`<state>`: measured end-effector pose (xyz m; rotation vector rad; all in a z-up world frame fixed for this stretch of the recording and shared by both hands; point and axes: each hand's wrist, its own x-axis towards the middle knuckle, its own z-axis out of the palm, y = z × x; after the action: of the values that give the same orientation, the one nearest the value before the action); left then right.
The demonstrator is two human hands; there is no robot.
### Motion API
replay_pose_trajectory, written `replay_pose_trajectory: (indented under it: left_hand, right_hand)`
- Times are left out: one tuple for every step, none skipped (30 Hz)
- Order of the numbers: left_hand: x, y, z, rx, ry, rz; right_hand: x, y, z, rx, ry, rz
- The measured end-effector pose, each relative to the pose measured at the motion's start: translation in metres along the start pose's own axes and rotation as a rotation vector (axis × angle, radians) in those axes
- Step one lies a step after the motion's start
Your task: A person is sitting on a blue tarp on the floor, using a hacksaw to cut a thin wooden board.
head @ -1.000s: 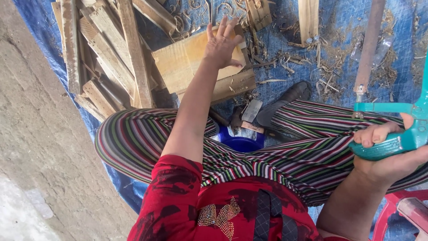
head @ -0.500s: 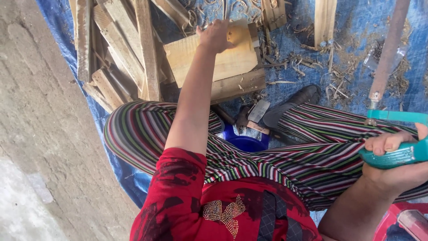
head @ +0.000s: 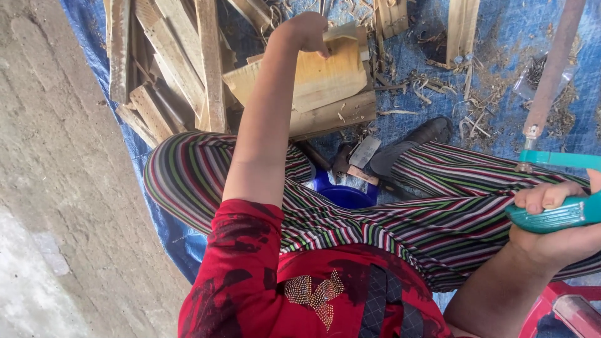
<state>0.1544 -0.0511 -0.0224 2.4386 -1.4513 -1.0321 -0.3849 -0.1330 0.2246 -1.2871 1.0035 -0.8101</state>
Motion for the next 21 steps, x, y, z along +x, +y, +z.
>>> replay_pose_trajectory:
  left_hand:
    - [-0.001,-0.006,-0.003,0.001,0.001,-0.001]
    - [-0.003,-0.011,-0.005,-0.073,0.046,0.058]
    - [-0.003,-0.015,-0.009,-0.145,0.09,0.12]
    - [-0.02,-0.009,-0.02,-0.141,0.091,0.123]
    - [-0.038,-0.002,-0.03,-0.312,0.212,0.109]
    - [-0.055,0.006,-0.04,-0.483,0.333,0.096]
    - [-0.066,0.008,-0.039,-0.481,0.334,0.104]
    - [-0.077,0.01,-0.037,-0.782,0.419,0.103]
    - [-0.087,0.012,-0.038,-1.082,0.5,0.104]
    - [-0.087,0.014,-0.026,-1.081,0.501,0.115]
    - [-0.088,0.014,-0.013,-1.248,0.553,-0.023]
    - [-0.089,0.014,0.001,-1.412,0.602,-0.168]
    - [-0.085,0.014,0.022,-1.412,0.603,-0.163]
    - [-0.081,0.013,0.043,-1.595,0.673,-0.268]
    - [-0.078,0.011,0.066,-1.778,0.743,-0.384]
    - [-0.085,0.026,0.068,-1.779,0.746,-0.384]
    - [-0.091,0.04,0.07,-1.992,0.789,-0.479]
    - [-0.098,0.054,0.072,-2.205,0.828,-0.577]
    - [-0.095,0.055,0.096,-2.207,0.835,-0.58]
    - [-0.091,0.057,0.12,-2.332,0.891,-0.498]
    - [-0.085,0.058,0.141,-2.454,0.948,-0.402]
  right_hand:
    - [0.0,0.0,0.0,0.001,-0.001,-0.001]
    - [-0.001,-0.001,0.0,0.018,0.009,0.01]
    - [-0.002,-0.001,0.0,0.036,0.022,0.02]
    - [-0.001,-0.002,0.003,0.039,0.024,0.018]
    - [-0.002,-0.005,0.006,0.001,0.001,-0.012]
    - [-0.003,-0.008,0.008,-0.037,-0.021,-0.043]
    - [-0.003,-0.011,0.012,-0.037,-0.016,-0.049]
    - [-0.003,-0.014,0.017,0.039,0.031,0.001]
    - [-0.003,-0.018,0.021,0.118,0.079,0.046]
    - [-0.003,-0.019,0.023,0.12,0.084,0.036]
    - [-0.004,-0.02,0.024,0.124,0.09,0.032]
    - [-0.004,-0.02,0.026,0.128,0.096,0.027]
    - [-0.005,-0.02,0.024,0.13,0.097,0.023]
    - [-0.006,-0.019,0.023,0.142,0.071,0.015]
    - [-0.007,-0.018,0.022,0.153,0.042,0.011]
    - [-0.007,-0.016,0.021,0.152,0.04,0.011]
    - [-0.008,-0.015,0.021,0.129,0.022,-0.012]
    - [-0.008,-0.013,0.021,0.106,0.005,-0.036]
    - [-0.01,-0.013,0.026,0.106,-0.001,-0.034]
    - [-0.011,-0.013,0.03,0.057,-0.005,-0.064]
    - [-0.011,-0.012,0.035,0.01,-0.01,-0.099]
